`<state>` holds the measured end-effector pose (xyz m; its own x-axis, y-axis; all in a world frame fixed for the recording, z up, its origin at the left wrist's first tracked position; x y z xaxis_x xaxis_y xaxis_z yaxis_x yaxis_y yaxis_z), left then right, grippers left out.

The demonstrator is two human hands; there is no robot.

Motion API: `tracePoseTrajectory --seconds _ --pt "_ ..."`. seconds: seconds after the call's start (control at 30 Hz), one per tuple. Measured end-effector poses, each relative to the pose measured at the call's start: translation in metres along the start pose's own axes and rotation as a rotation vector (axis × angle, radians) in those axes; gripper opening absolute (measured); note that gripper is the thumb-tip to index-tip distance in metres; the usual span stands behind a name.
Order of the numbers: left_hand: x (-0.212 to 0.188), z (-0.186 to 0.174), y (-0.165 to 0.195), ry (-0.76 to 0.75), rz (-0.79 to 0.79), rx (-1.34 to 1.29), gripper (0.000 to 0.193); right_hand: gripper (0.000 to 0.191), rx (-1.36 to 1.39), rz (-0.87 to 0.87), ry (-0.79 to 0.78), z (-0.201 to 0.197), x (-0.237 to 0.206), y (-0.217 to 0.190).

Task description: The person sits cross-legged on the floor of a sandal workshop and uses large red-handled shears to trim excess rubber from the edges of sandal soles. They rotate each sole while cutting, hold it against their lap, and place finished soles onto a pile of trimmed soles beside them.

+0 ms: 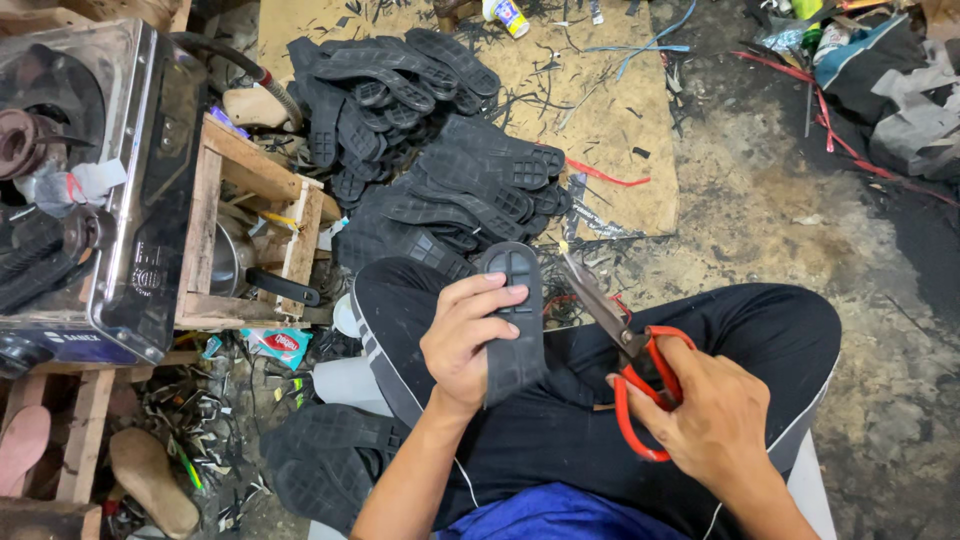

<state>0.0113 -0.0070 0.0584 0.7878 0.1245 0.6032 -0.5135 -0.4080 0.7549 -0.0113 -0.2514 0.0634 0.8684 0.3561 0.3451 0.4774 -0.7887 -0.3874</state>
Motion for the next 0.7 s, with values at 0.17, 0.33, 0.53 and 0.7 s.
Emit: tracePoseTrajectory --seconds 0.17,0.33,0.53,0.7 --pt "0.000 0.000 0.010 -0.060 0.095 0.123 0.021 0.051 -0.041 -0.018 0.004 -0.004 0.000 -0.005" --pt "-0.006 0.006 0.013 -0.096 0.174 0.215 0.013 0.048 -0.130 -0.037 0.046 0.001 -0.001 -0.009" --pt "-0.004 0.005 0.014 -0.098 0.091 0.109 0.017 0.046 -0.170 -0.074 0.067 0.004 -0.007 -0.004" --pt "0.006 -0.010 0.012 -0.289 -0.002 -0.049 0.016 0.051 -0.126 -0.092 -0.009 -0.013 0.002 0.014"
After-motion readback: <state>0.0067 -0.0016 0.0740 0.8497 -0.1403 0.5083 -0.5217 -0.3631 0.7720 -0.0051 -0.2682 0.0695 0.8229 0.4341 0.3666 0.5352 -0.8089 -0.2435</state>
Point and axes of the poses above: each hand's wrist, its own x-axis towards the middle knuckle, its own z-axis out of the palm, y = z × x, the point moved 3 cm from there along x, towards the middle knuckle, and after that the axes turned 11 degrees about -z, right-handed, at the moved point
